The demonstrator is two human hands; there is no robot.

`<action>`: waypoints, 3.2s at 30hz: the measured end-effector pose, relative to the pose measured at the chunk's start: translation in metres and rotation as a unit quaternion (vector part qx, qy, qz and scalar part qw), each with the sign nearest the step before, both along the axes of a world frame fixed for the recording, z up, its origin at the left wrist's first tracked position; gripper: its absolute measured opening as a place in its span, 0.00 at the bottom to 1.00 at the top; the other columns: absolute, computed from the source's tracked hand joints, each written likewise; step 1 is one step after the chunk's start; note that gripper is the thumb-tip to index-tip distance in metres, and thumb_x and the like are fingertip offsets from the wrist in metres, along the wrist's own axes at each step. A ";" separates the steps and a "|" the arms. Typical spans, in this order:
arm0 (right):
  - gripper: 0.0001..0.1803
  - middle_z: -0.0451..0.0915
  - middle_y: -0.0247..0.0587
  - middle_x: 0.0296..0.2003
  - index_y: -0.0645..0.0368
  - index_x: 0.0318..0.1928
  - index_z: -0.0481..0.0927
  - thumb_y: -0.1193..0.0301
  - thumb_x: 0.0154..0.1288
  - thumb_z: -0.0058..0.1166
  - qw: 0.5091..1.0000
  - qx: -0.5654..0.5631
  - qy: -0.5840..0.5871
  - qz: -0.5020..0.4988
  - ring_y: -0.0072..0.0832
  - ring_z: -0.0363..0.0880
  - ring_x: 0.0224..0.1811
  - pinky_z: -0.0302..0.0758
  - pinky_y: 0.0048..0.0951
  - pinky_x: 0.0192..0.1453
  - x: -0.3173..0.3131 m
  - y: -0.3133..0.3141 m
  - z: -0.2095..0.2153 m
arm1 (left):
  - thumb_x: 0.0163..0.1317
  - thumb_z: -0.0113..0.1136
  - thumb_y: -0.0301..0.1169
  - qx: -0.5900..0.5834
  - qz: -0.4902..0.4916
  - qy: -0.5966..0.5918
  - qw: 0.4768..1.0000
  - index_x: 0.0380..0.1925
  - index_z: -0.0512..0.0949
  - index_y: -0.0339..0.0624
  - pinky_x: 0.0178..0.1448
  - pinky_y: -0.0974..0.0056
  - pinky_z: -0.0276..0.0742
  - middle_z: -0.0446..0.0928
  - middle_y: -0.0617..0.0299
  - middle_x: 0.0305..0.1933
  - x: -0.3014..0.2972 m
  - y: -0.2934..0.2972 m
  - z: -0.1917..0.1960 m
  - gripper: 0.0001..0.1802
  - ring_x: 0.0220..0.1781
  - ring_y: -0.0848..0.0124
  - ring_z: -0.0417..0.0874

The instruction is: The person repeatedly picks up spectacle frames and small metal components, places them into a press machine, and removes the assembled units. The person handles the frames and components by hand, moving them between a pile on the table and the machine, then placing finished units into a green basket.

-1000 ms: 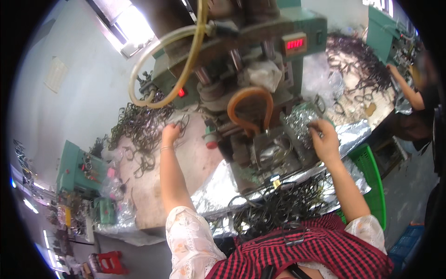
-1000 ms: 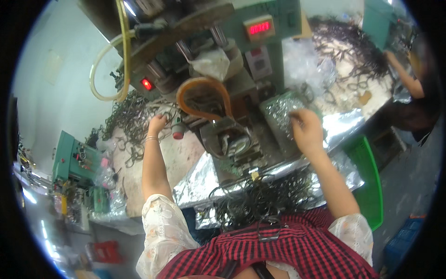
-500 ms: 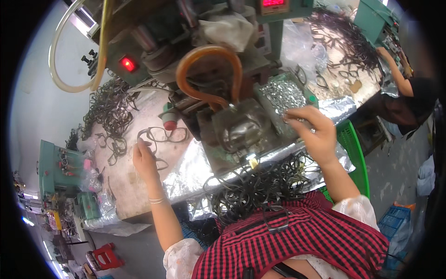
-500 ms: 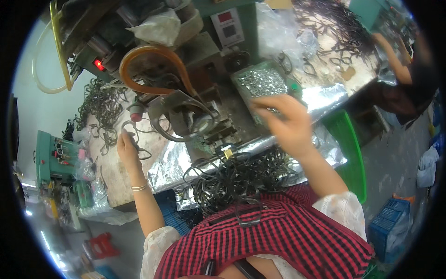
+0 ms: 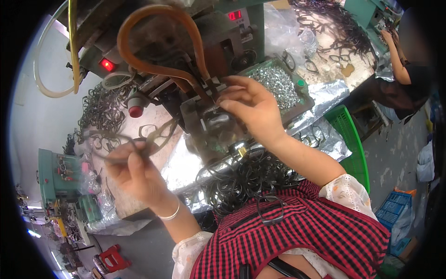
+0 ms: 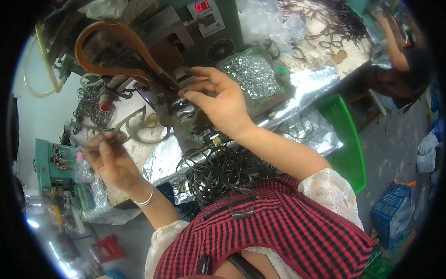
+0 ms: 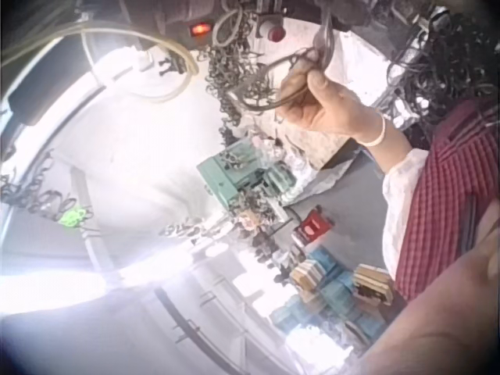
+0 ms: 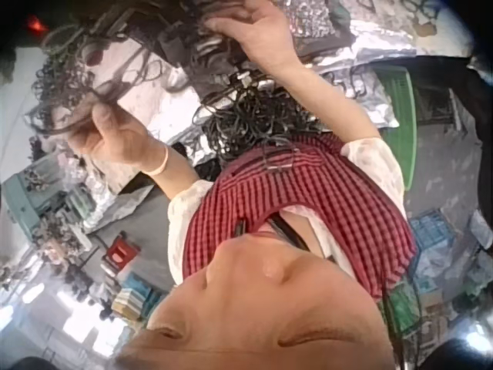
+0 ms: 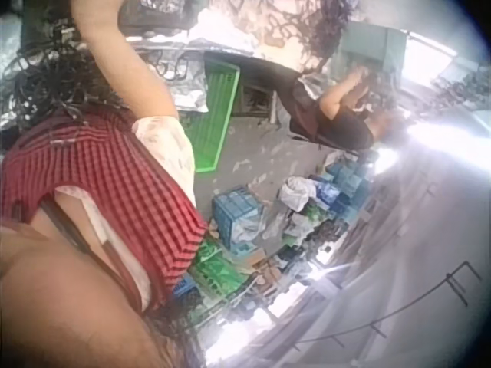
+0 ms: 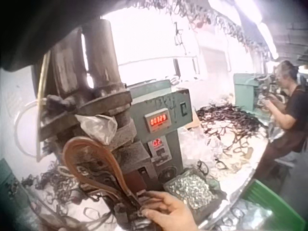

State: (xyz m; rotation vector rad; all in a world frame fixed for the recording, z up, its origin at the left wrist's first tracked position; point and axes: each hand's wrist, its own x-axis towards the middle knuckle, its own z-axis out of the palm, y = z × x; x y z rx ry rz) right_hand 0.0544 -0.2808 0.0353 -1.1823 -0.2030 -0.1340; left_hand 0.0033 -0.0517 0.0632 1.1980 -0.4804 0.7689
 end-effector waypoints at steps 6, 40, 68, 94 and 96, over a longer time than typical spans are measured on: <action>0.22 0.81 0.42 0.45 0.69 0.57 0.71 0.79 0.61 0.55 0.999 0.046 0.024 -0.002 0.22 0.79 0.48 0.72 0.22 0.56 -0.022 0.011 0.023 | 0.63 0.55 0.16 0.081 0.092 0.007 0.992 0.37 0.72 0.34 0.47 0.63 0.81 0.77 0.56 0.37 0.017 -0.020 0.032 0.05 0.39 0.67 0.83; 0.09 0.85 0.41 0.35 0.62 0.41 0.84 0.72 0.61 0.60 0.919 -0.343 -0.004 -0.196 0.24 0.82 0.38 0.76 0.25 0.45 0.019 -0.091 -0.053 | 0.67 0.50 0.19 0.197 0.451 0.046 0.869 0.45 0.73 0.30 0.61 0.62 0.73 0.78 0.49 0.50 -0.029 0.020 0.014 0.08 0.54 0.63 0.78; 0.16 0.82 0.42 0.41 0.67 0.47 0.78 0.78 0.57 0.60 0.986 -0.120 -0.098 -0.068 0.29 0.83 0.43 0.76 0.27 0.48 0.012 -0.016 -0.008 | 0.63 0.57 0.21 -0.112 0.136 0.336 0.925 0.37 0.68 0.34 0.50 0.57 0.85 0.77 0.50 0.40 0.021 0.019 -0.082 0.07 0.39 0.61 0.84; 0.06 0.77 0.44 0.55 0.55 0.32 0.83 0.71 0.51 0.63 0.720 -0.613 -0.153 -0.286 0.45 0.67 0.66 0.74 0.45 0.58 0.031 -0.103 -0.075 | 0.57 0.60 0.11 0.301 0.024 0.088 0.949 0.41 0.72 0.31 0.52 0.64 0.80 0.81 0.51 0.39 -0.005 -0.080 0.012 0.13 0.44 0.64 0.84; 0.05 0.80 0.41 0.48 0.56 0.31 0.82 0.72 0.51 0.62 0.750 -0.565 -0.164 -0.302 0.43 0.72 0.59 0.75 0.42 0.54 0.037 -0.106 -0.072 | 0.57 0.60 0.11 0.288 0.014 0.088 0.953 0.41 0.72 0.31 0.52 0.64 0.80 0.81 0.51 0.39 -0.006 -0.080 0.007 0.13 0.45 0.64 0.84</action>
